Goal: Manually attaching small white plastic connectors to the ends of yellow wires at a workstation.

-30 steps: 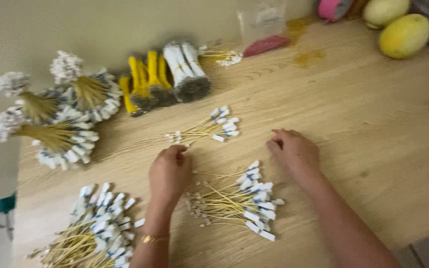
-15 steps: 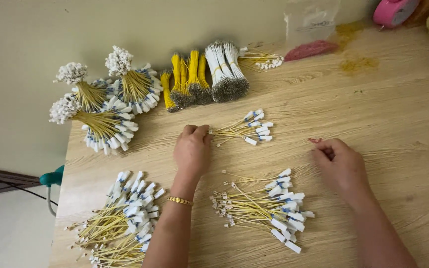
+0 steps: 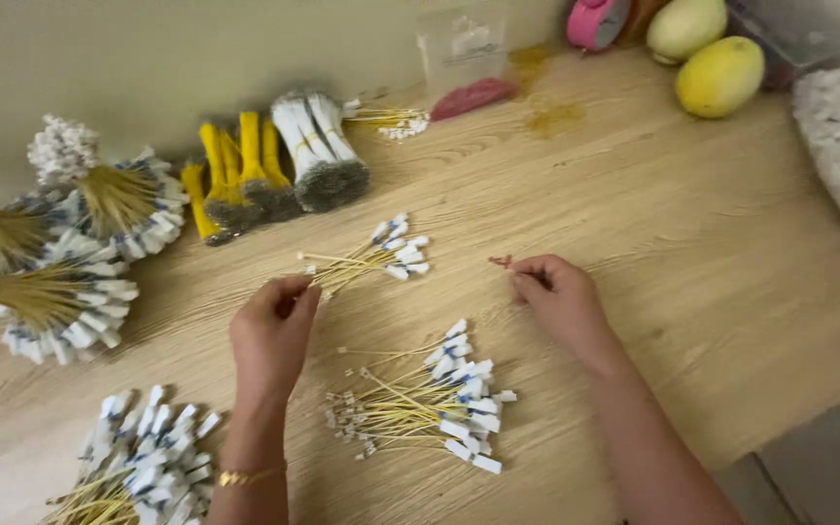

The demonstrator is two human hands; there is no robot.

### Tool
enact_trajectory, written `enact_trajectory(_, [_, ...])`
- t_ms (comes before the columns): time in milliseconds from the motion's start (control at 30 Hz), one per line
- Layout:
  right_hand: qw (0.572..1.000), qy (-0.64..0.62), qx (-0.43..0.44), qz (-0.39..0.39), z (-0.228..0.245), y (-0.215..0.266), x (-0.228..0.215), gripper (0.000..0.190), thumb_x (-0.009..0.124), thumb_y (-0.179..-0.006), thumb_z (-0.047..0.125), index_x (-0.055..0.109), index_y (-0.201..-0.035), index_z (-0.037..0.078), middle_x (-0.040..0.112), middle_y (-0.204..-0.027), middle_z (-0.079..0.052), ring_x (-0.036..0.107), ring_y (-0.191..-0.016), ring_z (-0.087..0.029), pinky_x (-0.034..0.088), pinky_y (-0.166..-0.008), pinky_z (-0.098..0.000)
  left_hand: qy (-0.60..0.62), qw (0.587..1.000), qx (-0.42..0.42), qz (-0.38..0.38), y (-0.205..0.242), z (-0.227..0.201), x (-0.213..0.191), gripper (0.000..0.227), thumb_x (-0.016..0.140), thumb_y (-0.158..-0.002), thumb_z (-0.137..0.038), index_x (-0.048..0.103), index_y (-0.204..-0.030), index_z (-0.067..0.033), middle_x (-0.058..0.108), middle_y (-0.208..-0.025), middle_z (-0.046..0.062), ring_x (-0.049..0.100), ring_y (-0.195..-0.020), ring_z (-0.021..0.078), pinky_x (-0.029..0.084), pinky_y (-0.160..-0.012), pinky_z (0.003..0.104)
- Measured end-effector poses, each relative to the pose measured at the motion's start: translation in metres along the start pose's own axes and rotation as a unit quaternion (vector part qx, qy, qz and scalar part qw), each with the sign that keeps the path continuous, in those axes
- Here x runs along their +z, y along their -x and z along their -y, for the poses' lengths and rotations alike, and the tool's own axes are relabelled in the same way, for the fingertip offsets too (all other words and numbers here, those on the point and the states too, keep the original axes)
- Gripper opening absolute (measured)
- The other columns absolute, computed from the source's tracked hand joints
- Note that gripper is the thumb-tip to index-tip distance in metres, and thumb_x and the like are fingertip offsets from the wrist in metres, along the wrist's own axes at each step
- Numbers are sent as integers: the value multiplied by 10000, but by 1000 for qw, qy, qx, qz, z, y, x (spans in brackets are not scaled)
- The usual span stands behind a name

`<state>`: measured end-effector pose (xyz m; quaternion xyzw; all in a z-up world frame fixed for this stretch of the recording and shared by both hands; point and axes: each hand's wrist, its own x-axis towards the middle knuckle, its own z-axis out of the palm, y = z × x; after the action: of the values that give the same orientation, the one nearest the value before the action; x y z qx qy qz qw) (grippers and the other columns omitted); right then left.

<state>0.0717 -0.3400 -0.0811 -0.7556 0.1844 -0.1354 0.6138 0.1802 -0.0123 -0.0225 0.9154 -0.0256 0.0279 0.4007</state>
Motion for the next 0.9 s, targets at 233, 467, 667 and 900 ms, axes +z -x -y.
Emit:
enact_trajectory(233, [997, 10, 68, 30, 8, 8, -4, 108, 684, -939, 76, 699, -1033, 23, 689, -804, -14, 628, -702, -79, 541, -649, -249, 356, 925, -128, 37, 34, 20, 8, 135, 745, -910, -67, 723, -1020, 7, 738, -859, 85, 687, -755, 153, 577, -692, 281])
enact_trajectory(467, [997, 31, 74, 9, 5, 8, -8, 138, 653, -978, 116, 721, -1077, 48, 691, -809, 1, 624, -693, -76, 539, -639, -250, 406, 907, -116, 0, 59, 46, 18, 127, 707, -930, -40, 696, -1052, -9, 730, -907, 88, 695, -773, 152, 590, -722, 286])
enact_trajectory(667, [996, 47, 79, 1, 17, 16, -6, 176, 673, -951, 126, 734, -1099, 54, 717, -854, -7, 637, -744, -75, 544, -677, -253, 435, 892, -120, -9, 74, 39, 14, 134, 710, -943, -50, 694, -1066, -1, 722, -906, 77, 689, -784, 147, 591, -747, 279])
enact_trajectory(900, [967, 248, -54, 19, 28, 7, 25, 203, 757, -887, 243, 783, -1046, 119, 755, -987, -32, 724, -816, -161, 574, -733, -306, 392, 916, -76, -33, 85, 31, 13, 158, 705, -952, -60, 695, -1091, 15, 718, -883, 69, 675, -779, 117, 567, -721, 258])
